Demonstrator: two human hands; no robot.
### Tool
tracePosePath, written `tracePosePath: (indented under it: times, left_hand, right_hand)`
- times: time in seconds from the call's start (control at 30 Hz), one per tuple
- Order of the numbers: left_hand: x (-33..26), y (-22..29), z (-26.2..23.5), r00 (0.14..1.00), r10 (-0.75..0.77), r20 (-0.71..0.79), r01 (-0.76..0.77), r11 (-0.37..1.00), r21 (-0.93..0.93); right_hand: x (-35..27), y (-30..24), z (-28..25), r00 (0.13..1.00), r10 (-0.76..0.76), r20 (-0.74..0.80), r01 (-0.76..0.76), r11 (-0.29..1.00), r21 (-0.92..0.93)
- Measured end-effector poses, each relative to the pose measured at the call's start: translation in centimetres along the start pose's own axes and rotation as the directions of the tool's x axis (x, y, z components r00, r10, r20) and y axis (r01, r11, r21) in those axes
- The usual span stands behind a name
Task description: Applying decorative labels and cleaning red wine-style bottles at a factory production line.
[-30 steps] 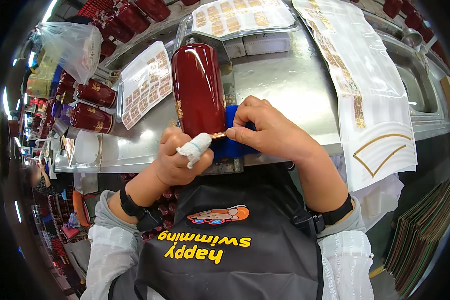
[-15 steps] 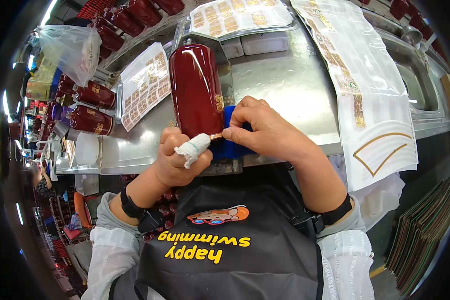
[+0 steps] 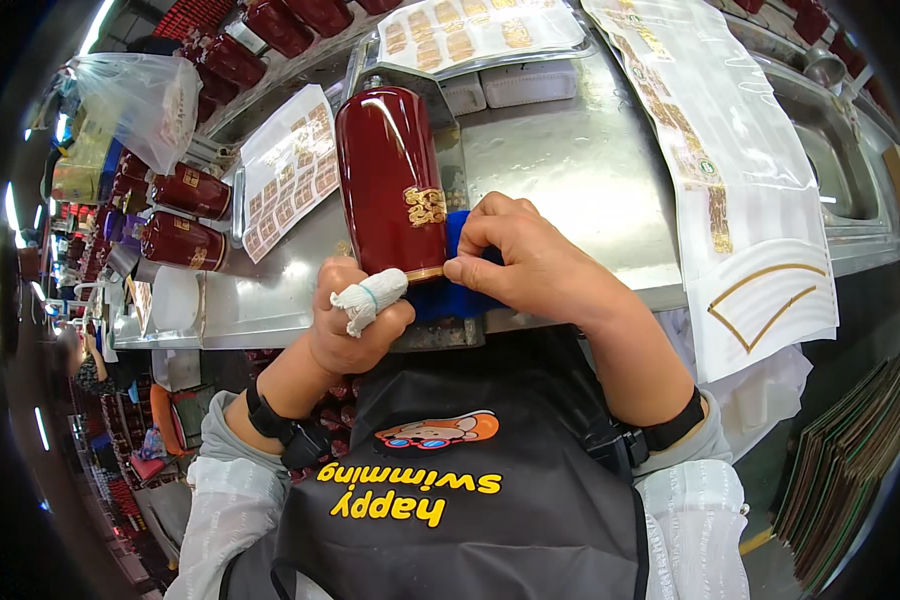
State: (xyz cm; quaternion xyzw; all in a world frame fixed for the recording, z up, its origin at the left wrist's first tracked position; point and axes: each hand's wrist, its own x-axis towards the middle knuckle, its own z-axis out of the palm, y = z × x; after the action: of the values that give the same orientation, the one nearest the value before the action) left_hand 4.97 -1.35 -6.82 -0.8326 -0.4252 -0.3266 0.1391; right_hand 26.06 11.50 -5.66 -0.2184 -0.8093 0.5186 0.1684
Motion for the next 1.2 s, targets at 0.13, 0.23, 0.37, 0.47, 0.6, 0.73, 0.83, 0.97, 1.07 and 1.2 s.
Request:
tracePosePath:
  times: [0.13, 0.23, 0.37, 0.47, 0.6, 0.73, 0.83, 0.97, 1.07, 1.2]
  left_hand:
    - [0.9, -0.1, -0.5, 0.996, 0.091, -0.001, -0.091, 0.995, 0.040]
    - [2.0, 0.5, -0.9, 0.998, -0.042, 0.046, 0.044, 0.998, -0.054]
    - [2.1, 0.2, -0.4, 0.991, 0.076, 0.112, -0.070, 0.996, -0.050]
    - [1.4, 0.6, -0.7, 0.997, -0.078, 0.029, 0.081, 0.992, -0.094]
    - [0.0, 0.6, -0.3, 0.998, -0.041, -0.037, 0.041, 0.999, -0.005]
    - [0.4, 0.4, 0.0, 1.000, -0.005, -0.008, 0.005, 0.999, 0.033]
    - [0.8, 0.4, -0.1, 0.998, 0.058, -0.005, -0.057, 0.996, 0.067]
    - [1.8, 0.8, 0.3, 0.995, 0.096, 0.038, -0.099, 0.992, 0.084]
    - [2.3, 0.9, -0.8, 0.973, 0.202, 0.110, -0.215, 0.968, 0.126]
    - [-0.2, 1.4, -1.3, 0.979, -0.177, -0.101, 0.183, 0.981, 0.058]
  right_hand:
    - [-0.1, 0.0, 0.1, 1.000, 0.018, 0.003, -0.018, 0.999, 0.031]
    - [-0.2, 0.0, 0.0, 1.000, 0.019, -0.007, -0.019, 0.999, 0.038]
    - [-0.4, 0.1, 0.0, 0.999, 0.011, -0.045, -0.008, 0.997, 0.070]
    - [-0.7, 0.2, 0.3, 0.993, -0.032, -0.114, 0.039, 0.997, 0.066]
    - [-1.0, -0.3, 0.2, 0.992, -0.030, -0.126, 0.043, 0.994, 0.104]
    - [-1.6, -0.1, 0.7, 0.962, -0.078, -0.260, 0.116, 0.984, 0.133]
    - [-2.0, 0.0, 1.2, 0.937, -0.053, -0.345, 0.147, 0.956, 0.252]
    - [-2.9, -1.0, 1.7, 0.916, 0.118, -0.382, 0.128, 0.818, 0.560]
    - [-3.2, -0.6, 2.2, 0.880, 0.162, -0.446, 0.117, 0.837, 0.535]
    - [-2.5, -1.0, 3.6, 0.828, 0.158, -0.538, 0.103, 0.901, 0.422]
